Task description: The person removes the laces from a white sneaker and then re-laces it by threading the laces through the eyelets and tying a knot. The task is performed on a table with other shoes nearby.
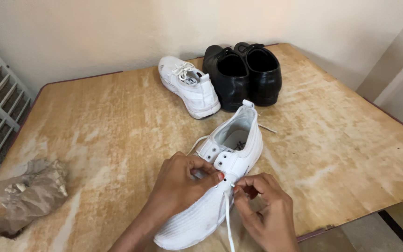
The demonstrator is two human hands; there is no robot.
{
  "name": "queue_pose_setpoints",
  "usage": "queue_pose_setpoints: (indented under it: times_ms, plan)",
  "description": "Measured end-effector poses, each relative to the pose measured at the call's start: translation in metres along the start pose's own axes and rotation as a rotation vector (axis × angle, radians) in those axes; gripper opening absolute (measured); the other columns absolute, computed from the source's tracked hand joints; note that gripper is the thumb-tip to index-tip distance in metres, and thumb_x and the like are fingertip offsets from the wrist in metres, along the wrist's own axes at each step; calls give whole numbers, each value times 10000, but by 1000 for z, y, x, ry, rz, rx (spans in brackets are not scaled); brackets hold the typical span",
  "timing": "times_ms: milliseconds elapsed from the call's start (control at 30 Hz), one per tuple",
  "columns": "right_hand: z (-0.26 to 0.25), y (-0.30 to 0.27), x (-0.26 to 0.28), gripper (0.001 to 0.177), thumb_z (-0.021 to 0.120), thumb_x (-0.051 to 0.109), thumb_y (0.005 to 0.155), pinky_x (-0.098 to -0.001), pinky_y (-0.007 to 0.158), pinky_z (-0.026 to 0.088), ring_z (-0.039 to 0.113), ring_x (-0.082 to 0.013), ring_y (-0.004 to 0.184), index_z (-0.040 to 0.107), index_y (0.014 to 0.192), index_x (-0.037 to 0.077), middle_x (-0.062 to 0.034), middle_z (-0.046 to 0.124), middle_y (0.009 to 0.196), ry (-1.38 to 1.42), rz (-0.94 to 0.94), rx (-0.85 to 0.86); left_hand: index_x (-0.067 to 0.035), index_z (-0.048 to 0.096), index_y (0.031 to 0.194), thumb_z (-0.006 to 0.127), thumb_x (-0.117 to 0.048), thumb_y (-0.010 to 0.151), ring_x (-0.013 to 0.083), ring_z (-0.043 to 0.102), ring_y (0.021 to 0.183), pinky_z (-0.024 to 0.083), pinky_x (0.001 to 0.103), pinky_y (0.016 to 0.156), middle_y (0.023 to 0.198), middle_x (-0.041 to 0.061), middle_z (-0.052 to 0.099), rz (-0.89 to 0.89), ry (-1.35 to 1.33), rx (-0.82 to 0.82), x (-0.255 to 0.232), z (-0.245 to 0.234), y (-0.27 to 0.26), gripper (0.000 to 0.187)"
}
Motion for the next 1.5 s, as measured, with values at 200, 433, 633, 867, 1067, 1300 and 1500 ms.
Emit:
queue_pose_setpoints:
  times_ms: [200, 433, 633, 867, 1067, 1300, 1500]
  plan:
    - [5, -1, 4, 124, 741, 37, 805, -267, 695, 557, 716, -134, 728, 749, 927, 21, -63, 721, 842, 4, 21, 0, -83, 855, 860, 798, -302, 762, 233, 688, 708, 517, 375, 782, 711, 108, 787, 167, 81, -148, 7, 5, -5, 246]
    - [6, 2, 11, 106, 721, 32, 861, -263, 716, 556, 718, -131, 756, 755, 959, 10, -59, 748, 871, 18, 7, 27, -84, 829, 895, 770, -341, 763, 202, 733, 727, 542, 334, 811, 792, 115, 772, 88, -9, -103, 12, 5, -2, 295]
    - [8, -5, 19, 164, 755, 45, 836, -264, 711, 563, 720, -123, 782, 761, 997, 16, -61, 754, 939, -34, -11, -82, -76, 840, 892, 772, -311, 765, 220, 705, 735, 471, 363, 882, 743, 118, 789, 208, 81, -110, 12, 2, -2, 276]
    - [12, -15, 30, 183, 828, 95, 803, -303, 692, 553, 716, -201, 800, 780, 976, 59, -77, 732, 926, -303, -204, -230, -120, 837, 906, 748, -318, 767, 176, 740, 687, 566, 313, 752, 780, 93, 797, 141, 28, -64, 11, -2, -2, 258]
    - [11, -12, 32, 165, 815, 76, 827, -318, 695, 547, 697, -224, 799, 752, 977, 45, -93, 705, 914, -335, -221, -193, -89, 840, 906, 781, -249, 765, 173, 740, 638, 576, 321, 626, 735, 113, 777, 230, 15, -130, 8, 0, -1, 221]
    - [5, -8, 14, 117, 746, -1, 906, -263, 716, 544, 685, -132, 782, 736, 1022, 4, -83, 719, 959, -112, -125, -17, -92, 827, 920, 729, -198, 841, 148, 736, 507, 591, 307, 516, 681, 46, 792, 97, 39, 34, 16, 1, 3, 164]
    - [5, -3, 9, 102, 741, -22, 937, -259, 784, 565, 690, -112, 857, 736, 1039, -22, -81, 722, 992, 44, -81, 53, -86, 824, 937, 772, -216, 854, 158, 727, 567, 585, 317, 595, 691, 98, 774, 169, 168, 25, 13, 1, 2, 162]
Point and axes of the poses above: each hand's wrist, its own y-axis towards the middle knuckle, its own z-axis out of the palm, x = y × z, the point moved 1 cm from there along y, towards the middle knuckle
